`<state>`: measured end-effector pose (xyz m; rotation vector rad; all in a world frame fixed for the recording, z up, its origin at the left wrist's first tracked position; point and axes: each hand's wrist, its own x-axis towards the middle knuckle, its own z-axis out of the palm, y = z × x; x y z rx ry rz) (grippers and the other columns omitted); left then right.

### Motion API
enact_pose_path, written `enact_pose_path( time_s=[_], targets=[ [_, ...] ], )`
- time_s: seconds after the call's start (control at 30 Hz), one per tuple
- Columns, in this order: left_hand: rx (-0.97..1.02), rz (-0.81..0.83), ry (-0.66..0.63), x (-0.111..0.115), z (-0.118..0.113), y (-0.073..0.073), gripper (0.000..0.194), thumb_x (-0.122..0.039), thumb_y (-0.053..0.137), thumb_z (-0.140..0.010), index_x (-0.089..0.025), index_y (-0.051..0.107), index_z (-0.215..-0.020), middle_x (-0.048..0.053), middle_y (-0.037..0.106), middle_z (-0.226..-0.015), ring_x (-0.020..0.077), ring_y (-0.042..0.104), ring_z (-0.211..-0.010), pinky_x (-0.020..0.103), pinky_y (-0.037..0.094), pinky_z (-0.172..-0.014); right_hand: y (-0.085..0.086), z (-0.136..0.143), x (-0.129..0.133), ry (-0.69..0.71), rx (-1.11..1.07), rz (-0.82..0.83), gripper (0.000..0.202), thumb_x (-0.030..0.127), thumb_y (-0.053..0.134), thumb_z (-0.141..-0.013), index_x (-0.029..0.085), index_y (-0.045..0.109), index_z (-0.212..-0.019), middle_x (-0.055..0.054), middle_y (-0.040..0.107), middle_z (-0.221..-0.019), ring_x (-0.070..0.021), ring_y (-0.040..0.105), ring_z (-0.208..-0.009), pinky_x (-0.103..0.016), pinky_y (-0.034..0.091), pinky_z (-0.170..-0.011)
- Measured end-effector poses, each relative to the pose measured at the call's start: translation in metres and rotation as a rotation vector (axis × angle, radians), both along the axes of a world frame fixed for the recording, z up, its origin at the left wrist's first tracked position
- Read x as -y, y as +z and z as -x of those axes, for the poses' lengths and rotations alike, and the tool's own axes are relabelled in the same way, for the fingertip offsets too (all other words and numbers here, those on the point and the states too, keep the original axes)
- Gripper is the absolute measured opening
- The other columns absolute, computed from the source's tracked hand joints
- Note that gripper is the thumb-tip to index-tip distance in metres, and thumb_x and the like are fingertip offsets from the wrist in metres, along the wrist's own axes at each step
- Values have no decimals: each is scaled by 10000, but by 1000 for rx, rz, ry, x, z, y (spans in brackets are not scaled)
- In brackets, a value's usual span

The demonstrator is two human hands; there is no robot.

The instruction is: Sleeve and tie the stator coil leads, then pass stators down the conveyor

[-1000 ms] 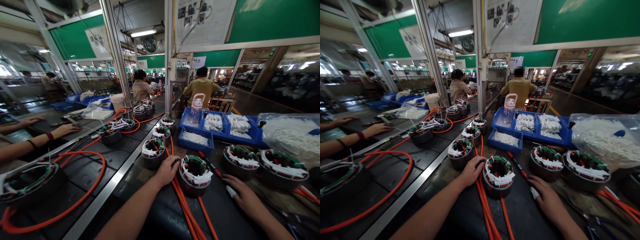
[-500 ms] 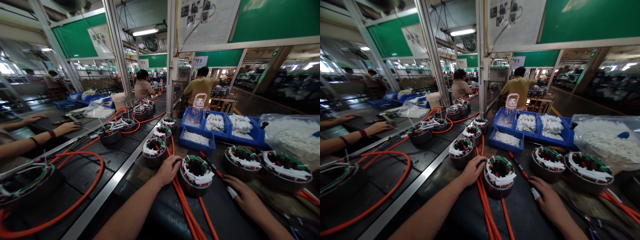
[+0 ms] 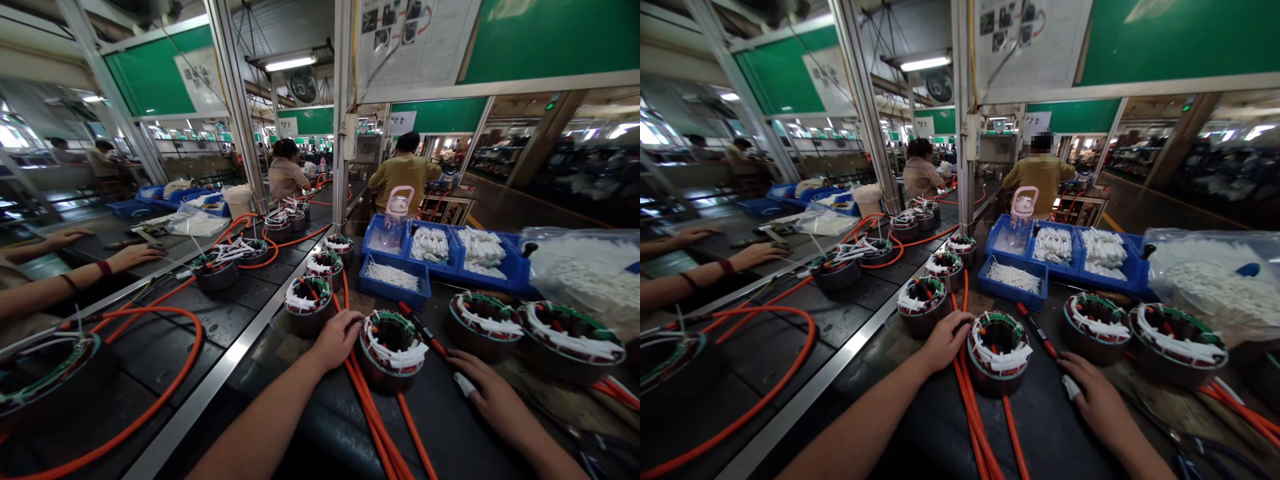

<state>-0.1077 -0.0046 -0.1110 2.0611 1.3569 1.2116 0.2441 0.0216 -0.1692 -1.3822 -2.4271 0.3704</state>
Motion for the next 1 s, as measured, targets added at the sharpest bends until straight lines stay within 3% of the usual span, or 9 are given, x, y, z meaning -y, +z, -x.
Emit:
enact_pose_path(
  time_s=[1.0],
  targets=[
    [2, -9, -2, -1, -1, 1, 233, -256, 407, -895, -169, 571, -1035, 73, 612, -994, 159, 558, -944, 295, 439, -863, -3, -3, -2, 11, -10, -38, 637, 121, 358, -603, 196, 562, -1201, -29, 427, -1338, -217, 390, -1238, -430, 284, -1080]
  ],
)
